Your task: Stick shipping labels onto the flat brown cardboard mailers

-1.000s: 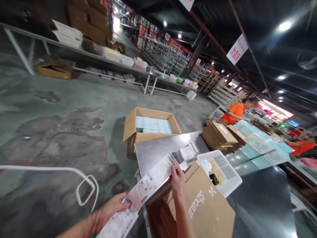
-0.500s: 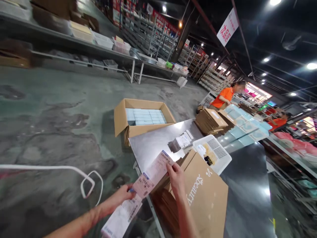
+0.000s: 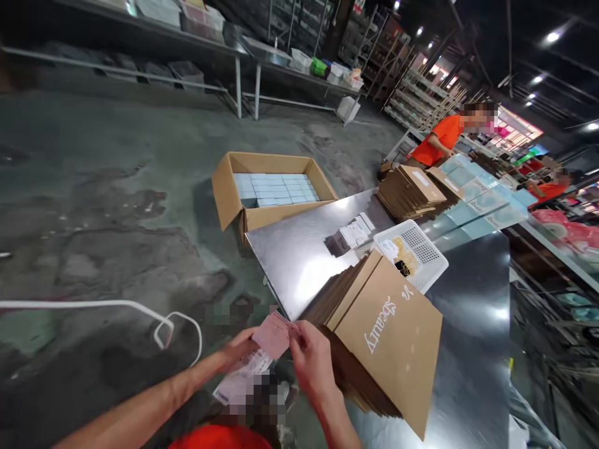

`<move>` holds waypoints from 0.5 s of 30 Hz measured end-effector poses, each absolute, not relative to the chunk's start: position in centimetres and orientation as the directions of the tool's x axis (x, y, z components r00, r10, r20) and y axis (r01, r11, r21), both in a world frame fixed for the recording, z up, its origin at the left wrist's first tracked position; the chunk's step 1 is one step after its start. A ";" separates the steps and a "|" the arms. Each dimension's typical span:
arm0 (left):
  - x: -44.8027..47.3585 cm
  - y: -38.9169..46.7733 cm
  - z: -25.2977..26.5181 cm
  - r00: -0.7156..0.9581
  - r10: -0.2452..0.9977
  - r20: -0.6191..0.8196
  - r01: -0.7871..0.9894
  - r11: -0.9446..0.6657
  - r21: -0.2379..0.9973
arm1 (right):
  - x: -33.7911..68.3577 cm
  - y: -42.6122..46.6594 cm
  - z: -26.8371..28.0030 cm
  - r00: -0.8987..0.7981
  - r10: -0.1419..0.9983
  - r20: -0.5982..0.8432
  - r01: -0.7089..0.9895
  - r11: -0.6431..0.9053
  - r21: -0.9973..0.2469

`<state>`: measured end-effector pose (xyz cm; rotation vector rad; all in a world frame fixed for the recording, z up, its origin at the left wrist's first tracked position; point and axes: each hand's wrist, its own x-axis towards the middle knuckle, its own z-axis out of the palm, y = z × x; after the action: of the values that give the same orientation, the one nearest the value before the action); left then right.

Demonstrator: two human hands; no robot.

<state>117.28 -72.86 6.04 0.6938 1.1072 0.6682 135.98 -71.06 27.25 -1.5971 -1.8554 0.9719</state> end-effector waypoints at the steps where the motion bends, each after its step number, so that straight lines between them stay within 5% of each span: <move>1: 117.5 -72.6 5.8 0.300 0.784 -0.543 -0.105 0.593 0.798 | 136.1 -71.0 26.7 -0.180 0.981 -0.067 0.638 0.065 -0.767; 6: 117.1 -71.3 6.2 0.204 0.852 -0.482 0.061 0.480 0.875 | 136.4 -70.4 23.9 -0.136 0.991 0.017 0.742 0.113 -0.660; 9: 116.9 -71.1 9.0 0.231 0.914 -0.333 0.051 0.331 0.942 | 136.6 -70.6 24.0 -0.129 0.992 0.012 0.708 0.100 -0.699; 15: 119.2 -69.9 18.4 0.531 0.833 -0.155 -0.123 0.257 0.959 | 140.0 -70.5 29.8 -0.018 0.999 -0.051 0.318 -0.043 -0.947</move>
<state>119.24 -69.85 18.39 1.1281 0.7738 0.7452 139.96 -70.53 29.84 -1.4696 -1.4414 1.0936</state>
